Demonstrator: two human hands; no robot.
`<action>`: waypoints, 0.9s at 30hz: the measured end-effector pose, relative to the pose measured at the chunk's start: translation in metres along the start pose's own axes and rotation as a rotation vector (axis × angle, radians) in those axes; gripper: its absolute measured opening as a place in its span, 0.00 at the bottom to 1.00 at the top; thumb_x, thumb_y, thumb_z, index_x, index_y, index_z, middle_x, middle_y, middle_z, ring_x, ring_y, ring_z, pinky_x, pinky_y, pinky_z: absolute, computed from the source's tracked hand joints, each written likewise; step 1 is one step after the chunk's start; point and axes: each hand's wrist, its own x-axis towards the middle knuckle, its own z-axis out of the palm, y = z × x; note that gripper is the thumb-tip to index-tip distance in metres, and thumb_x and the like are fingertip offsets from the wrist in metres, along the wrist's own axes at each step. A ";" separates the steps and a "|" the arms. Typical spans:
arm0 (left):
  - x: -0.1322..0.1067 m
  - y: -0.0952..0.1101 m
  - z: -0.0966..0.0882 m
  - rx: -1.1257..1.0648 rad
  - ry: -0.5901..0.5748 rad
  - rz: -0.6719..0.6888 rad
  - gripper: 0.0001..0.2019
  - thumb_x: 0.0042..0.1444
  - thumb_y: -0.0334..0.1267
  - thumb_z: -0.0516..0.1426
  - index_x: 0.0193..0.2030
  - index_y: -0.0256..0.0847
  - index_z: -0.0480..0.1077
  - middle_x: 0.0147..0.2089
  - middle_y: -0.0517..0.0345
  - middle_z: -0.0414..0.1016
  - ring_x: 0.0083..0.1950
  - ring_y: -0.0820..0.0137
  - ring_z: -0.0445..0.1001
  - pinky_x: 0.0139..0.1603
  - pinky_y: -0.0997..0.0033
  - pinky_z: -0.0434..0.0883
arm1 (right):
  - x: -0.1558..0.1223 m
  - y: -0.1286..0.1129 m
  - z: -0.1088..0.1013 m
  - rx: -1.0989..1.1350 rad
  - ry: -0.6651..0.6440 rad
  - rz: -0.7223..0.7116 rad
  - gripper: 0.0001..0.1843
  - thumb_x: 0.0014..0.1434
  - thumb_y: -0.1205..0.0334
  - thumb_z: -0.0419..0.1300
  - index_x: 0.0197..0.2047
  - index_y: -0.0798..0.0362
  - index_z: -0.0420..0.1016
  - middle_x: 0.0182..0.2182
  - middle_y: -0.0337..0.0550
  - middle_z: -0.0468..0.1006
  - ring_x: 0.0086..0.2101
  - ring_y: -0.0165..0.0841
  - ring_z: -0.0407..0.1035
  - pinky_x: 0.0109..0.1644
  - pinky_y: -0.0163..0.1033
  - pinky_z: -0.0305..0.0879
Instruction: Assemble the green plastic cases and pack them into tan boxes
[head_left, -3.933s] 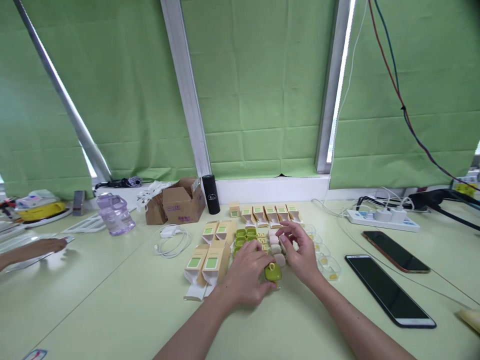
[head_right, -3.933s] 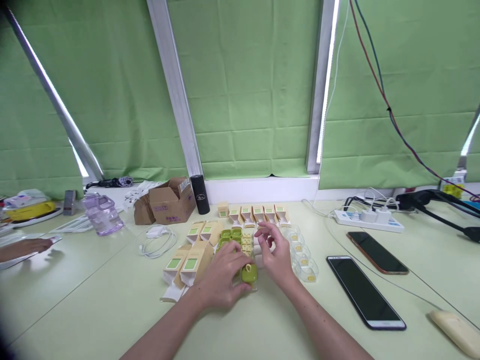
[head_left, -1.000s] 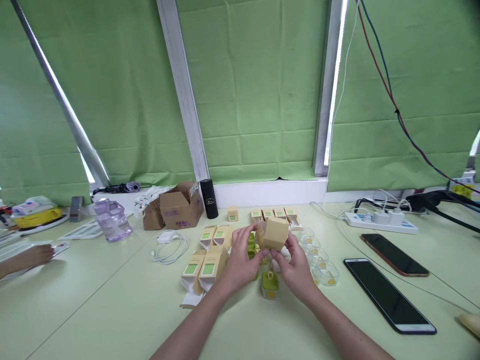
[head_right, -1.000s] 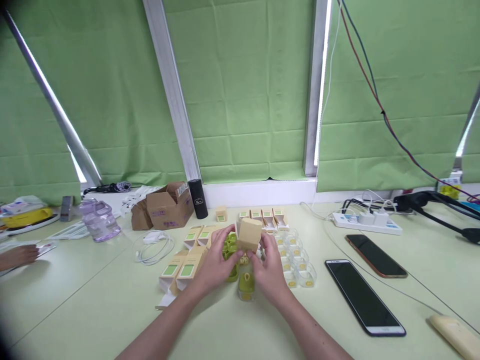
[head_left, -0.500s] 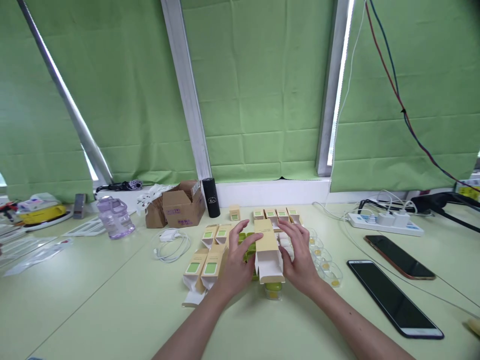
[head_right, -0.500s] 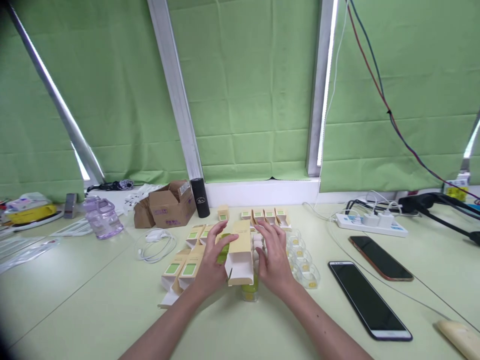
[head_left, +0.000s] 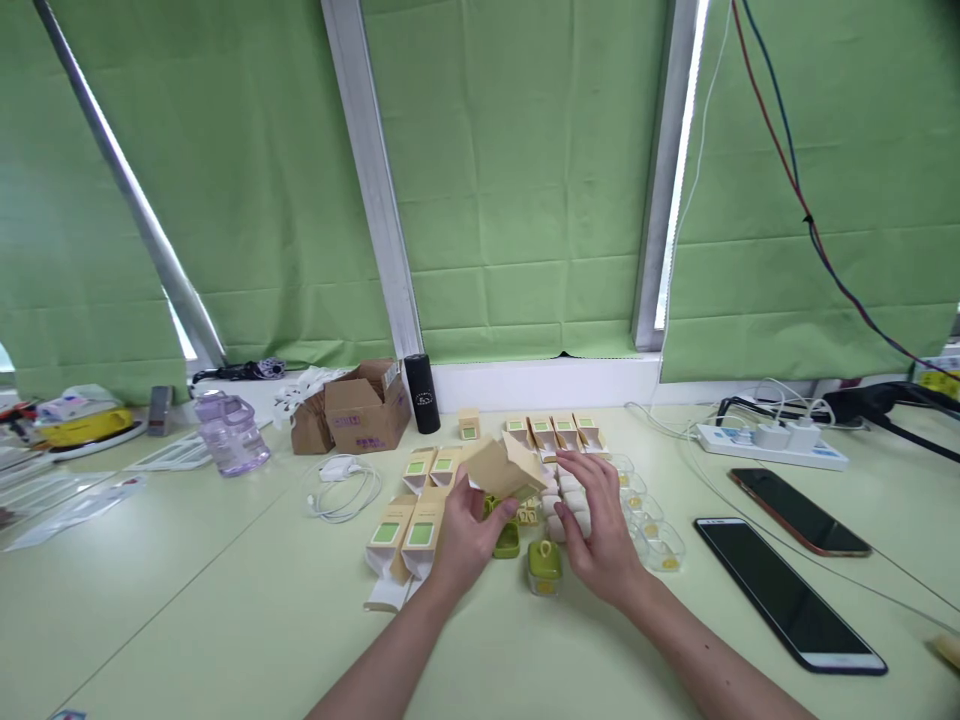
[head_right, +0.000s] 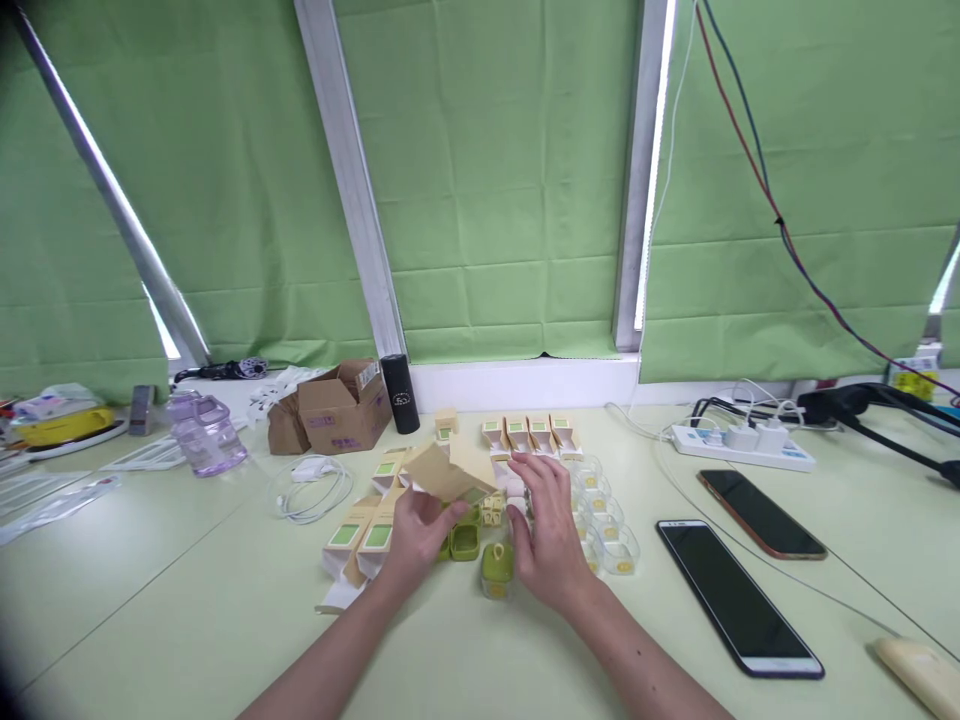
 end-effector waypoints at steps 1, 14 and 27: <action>0.001 -0.001 0.000 -0.044 0.001 -0.024 0.32 0.58 0.54 0.69 0.63 0.39 0.71 0.63 0.38 0.77 0.65 0.50 0.76 0.67 0.52 0.74 | 0.000 -0.001 0.000 0.001 -0.007 -0.003 0.32 0.70 0.68 0.54 0.73 0.41 0.57 0.66 0.51 0.68 0.65 0.51 0.62 0.67 0.67 0.63; 0.002 -0.001 0.002 -0.119 0.021 -0.158 0.38 0.66 0.56 0.63 0.77 0.43 0.59 0.64 0.47 0.78 0.71 0.57 0.73 0.70 0.57 0.72 | -0.003 -0.007 -0.002 0.105 -0.101 0.065 0.28 0.72 0.68 0.53 0.71 0.41 0.61 0.71 0.53 0.61 0.71 0.50 0.58 0.69 0.64 0.66; -0.003 0.014 0.011 -0.136 -0.054 -0.221 0.38 0.65 0.60 0.62 0.74 0.43 0.60 0.59 0.44 0.80 0.60 0.56 0.80 0.62 0.55 0.75 | -0.003 -0.011 0.000 0.339 -0.116 0.194 0.20 0.73 0.64 0.53 0.64 0.39 0.73 0.70 0.50 0.58 0.69 0.49 0.61 0.62 0.55 0.77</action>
